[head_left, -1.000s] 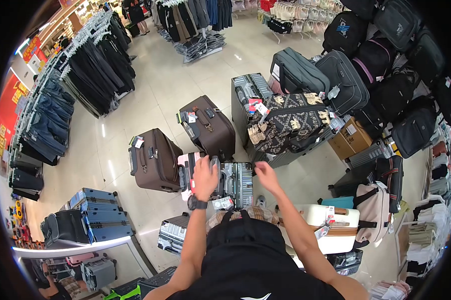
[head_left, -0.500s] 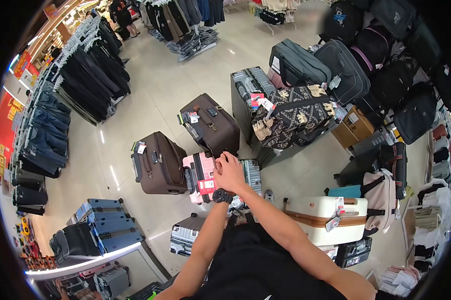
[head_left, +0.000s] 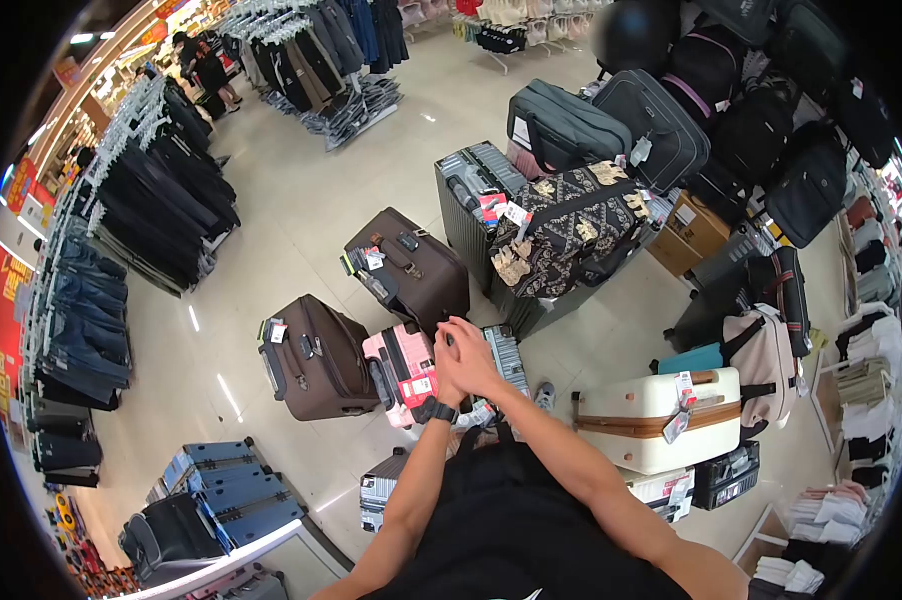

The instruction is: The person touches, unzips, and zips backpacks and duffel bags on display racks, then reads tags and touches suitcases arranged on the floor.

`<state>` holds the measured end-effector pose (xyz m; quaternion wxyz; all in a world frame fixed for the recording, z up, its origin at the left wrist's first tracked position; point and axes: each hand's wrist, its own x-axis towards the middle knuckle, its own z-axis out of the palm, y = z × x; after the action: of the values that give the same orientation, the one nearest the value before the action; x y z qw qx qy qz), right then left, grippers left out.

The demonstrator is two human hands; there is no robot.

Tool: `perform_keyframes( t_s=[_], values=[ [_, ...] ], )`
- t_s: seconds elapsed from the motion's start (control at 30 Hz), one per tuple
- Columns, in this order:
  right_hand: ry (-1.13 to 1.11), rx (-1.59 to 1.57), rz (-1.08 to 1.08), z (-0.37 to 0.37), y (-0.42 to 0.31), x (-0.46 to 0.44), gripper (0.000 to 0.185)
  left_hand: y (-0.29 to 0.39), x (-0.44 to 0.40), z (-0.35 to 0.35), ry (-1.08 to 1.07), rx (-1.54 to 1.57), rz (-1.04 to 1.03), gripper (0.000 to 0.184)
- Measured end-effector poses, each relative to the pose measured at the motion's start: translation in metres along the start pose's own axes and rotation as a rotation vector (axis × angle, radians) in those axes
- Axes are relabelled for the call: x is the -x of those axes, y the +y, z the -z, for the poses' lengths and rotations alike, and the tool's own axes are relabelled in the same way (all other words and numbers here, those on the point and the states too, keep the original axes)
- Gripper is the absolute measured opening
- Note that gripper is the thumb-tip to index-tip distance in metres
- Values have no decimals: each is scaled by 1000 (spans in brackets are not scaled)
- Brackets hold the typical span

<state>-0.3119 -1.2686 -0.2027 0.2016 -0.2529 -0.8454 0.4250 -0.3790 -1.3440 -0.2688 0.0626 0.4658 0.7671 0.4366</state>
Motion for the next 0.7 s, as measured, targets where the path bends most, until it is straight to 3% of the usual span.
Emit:
perform_keyframes(
  t_s=[0.1, 0.17, 0.23, 0.3, 0.37, 0.43, 0.5, 0.57, 0.7],
  values=[
    [63, -1, 60, 20, 23, 16, 62, 16, 1, 17, 8, 61, 2, 68],
    [69, -117, -135, 33, 58, 35, 60, 39, 5, 36, 75, 257, 206, 64],
    [109, -82, -287, 41, 121, 70, 57, 32, 17, 38, 125, 171, 172, 59],
    [126, -34, -476, 57, 175, 121, 59, 37, 29, 44, 154, 548, 527, 57],
    [74, 102, -660, 79, 225, 181, 60, 17, 44, 43, 142, 575, 529, 46],
    [100, 184, -801, 93, 251, 244, 63, 11, 54, 47, 7, 725, 678, 35],
    [107, 200, -814, 96, 286, 318, 66, 12, 60, 46, 82, 860, 691, 29],
    [-14, 233, -1004, 109, 262, 360, 63, 15, 63, 56, -12, 977, 814, 34],
    [-96, 168, -1153, 101, 230, 416, 68, 22, 61, 49, 22, 911, 716, 26]
  ],
)
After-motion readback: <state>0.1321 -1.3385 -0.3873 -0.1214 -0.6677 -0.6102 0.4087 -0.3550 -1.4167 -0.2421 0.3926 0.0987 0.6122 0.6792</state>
